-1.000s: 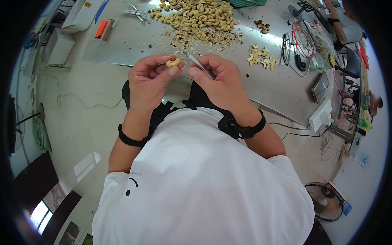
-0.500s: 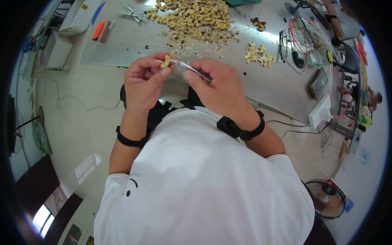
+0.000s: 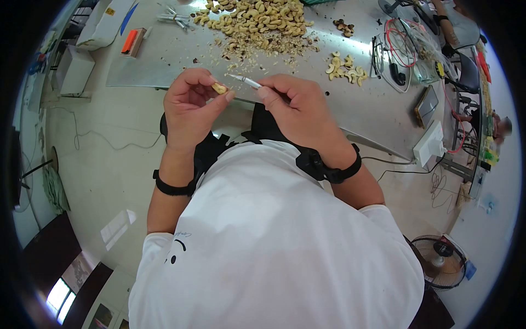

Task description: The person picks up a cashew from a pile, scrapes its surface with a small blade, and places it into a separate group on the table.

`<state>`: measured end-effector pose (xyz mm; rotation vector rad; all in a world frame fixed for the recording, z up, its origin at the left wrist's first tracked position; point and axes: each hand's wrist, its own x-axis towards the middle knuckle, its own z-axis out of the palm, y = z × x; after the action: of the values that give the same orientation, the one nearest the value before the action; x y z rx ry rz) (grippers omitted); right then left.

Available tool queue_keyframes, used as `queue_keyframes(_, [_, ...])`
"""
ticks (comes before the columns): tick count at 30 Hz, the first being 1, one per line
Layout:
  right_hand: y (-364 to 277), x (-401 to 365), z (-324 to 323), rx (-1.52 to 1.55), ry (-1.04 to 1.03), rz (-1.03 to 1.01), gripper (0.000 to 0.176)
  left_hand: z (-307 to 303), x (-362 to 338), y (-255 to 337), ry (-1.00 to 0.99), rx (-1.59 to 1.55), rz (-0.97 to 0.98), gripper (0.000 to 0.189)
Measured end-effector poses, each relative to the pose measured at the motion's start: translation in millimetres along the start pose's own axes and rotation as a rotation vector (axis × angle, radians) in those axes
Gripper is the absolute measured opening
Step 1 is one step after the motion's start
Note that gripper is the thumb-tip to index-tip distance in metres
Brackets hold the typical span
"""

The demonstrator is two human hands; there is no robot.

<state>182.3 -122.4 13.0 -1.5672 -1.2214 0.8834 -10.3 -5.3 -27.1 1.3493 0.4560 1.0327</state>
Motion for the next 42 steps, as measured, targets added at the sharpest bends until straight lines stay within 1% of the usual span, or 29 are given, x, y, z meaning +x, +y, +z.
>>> queue_keyframes(3, [-9.8, -2.8, -2.4, 0.143, -0.019, 0.066, 0.024, -0.9, 0.0, 0.2, 0.014, 0.091, 0.042, 0.036])
queue_keyframes(4, [-10.7, -3.0, -3.6, 0.159, -0.044, 0.061, 0.027, 0.0, -0.2, 0.6, 0.024, 0.108, 0.049, 0.036])
queue_keyframes(6, [-11.3, -2.7, -5.6, 0.190, -0.094, 0.049, 0.034, 1.4, -0.4, 1.4, 0.052, 0.122, 0.003, 0.035])
queue_keyframes(9, [-10.2, -4.3, -0.5, 0.227, -0.112, 0.060, 0.036, 2.1, -0.9, -0.6, 0.088, 0.167, -0.028, 0.033])
queue_keyframes(13, [-7.1, -4.6, 6.6, 0.138, -0.125, 0.052, 0.033, -4.8, 3.9, -11.3, 0.105, 0.298, -0.015, 0.027])
queue_keyframes(16, [-6.0, -2.1, 8.4, 0.105, -0.117, 0.047, 0.032, -3.1, 6.0, -4.5, 0.121, 0.219, -0.139, 0.020])
queue_keyframes(19, [-3.1, -1.2, 9.0, 0.084, -0.108, 0.027, 0.030, -3.3, 6.1, -1.9, 0.087, 0.091, -0.242, 0.017])
queue_keyframes(22, [3.1, 0.5, 6.3, 0.045, -0.094, 0.002, 0.029, -0.9, 5.9, 2.5, 0.060, -0.015, -0.280, 0.016])
queue_keyframes(25, [5.9, 1.7, 5.3, 0.052, -0.084, -0.004, 0.026, -1.2, 3.7, 2.0, 0.010, -0.052, -0.272, 0.018])
queue_keyframes(28, [0.2, 3.9, -1.6, 0.003, -0.112, 0.012, 0.024, -6.7, 4.0, -2.9, -0.033, -0.113, -0.235, 0.029])
queue_keyframes(31, [-1.8, 6.3, -4.4, -0.023, -0.116, -0.011, 0.021, -5.8, 6.0, 0.9, -0.046, -0.054, -0.222, 0.037])
queue_keyframes(33, [1.7, 7.7, -4.3, -0.023, -0.115, -0.038, 0.020, -4.1, 7.1, 2.9, -0.052, -0.047, -0.221, 0.039])
queue_keyframes(39, [7.0, 8.3, -4.4, -0.067, -0.121, -0.015, 0.017, -1.8, 8.3, 5.2, -0.077, -0.033, -0.222, 0.040])
queue_keyframes(42, [9.5, 8.9, -4.0, -0.086, -0.116, -0.038, 0.017, -0.4, 8.4, 5.3, -0.085, -0.014, -0.218, 0.041])
